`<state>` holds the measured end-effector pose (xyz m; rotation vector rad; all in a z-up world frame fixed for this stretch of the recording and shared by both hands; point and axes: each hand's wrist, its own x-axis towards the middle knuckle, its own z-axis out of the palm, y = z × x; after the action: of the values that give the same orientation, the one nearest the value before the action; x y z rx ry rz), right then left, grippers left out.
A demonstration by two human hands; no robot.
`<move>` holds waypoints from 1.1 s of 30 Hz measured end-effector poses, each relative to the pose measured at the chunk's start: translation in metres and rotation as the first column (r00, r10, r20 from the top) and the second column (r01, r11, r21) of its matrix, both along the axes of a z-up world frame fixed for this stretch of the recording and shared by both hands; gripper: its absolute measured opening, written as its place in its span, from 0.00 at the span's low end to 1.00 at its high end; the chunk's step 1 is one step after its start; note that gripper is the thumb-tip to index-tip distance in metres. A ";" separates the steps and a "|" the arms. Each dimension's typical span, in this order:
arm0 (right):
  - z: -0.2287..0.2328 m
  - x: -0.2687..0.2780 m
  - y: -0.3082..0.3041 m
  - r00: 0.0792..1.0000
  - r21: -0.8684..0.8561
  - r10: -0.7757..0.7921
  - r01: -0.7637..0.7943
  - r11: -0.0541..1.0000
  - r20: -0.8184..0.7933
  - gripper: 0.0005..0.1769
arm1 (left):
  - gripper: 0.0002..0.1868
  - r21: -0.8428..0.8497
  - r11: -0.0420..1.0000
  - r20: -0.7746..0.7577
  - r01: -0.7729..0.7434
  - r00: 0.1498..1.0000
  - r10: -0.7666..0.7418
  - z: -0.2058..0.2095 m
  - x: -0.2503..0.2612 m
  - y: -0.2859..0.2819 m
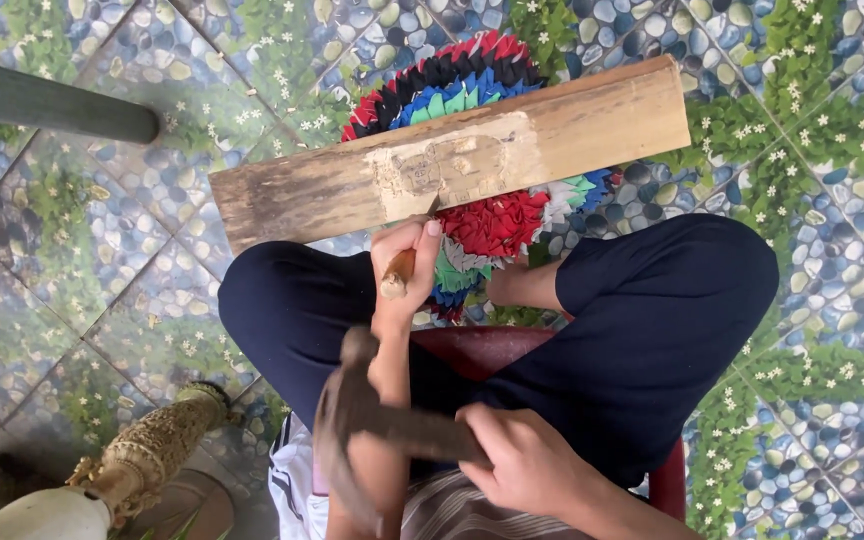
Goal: Carving a design into a wooden board using a hammer and a small chisel or gouge while sitting on the floor.
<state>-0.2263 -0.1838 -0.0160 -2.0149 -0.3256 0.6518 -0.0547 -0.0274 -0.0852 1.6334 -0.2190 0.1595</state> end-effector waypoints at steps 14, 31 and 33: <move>0.010 0.019 -0.005 0.952 -0.125 -0.090 0.056 0.991 -0.291 0.09 | 0.27 -0.035 0.999 -0.239 0.020 0.971 -0.028 0.024 0.004 0.008; 0.001 0.017 -0.001 0.998 0.038 0.048 -0.050 0.998 0.030 0.12 | 0.28 0.028 0.991 -0.027 0.129 0.991 -0.128 0.002 0.008 0.012; 0.000 0.017 -0.001 0.995 -0.101 0.002 -0.012 0.995 -0.098 0.14 | 0.28 0.046 0.990 -0.023 0.136 0.991 -0.135 0.001 0.006 0.013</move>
<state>-0.2097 -0.1848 -0.0157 -2.0706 -0.2460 0.7822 -0.0485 -0.0144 -0.0839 1.6600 -0.3201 0.0344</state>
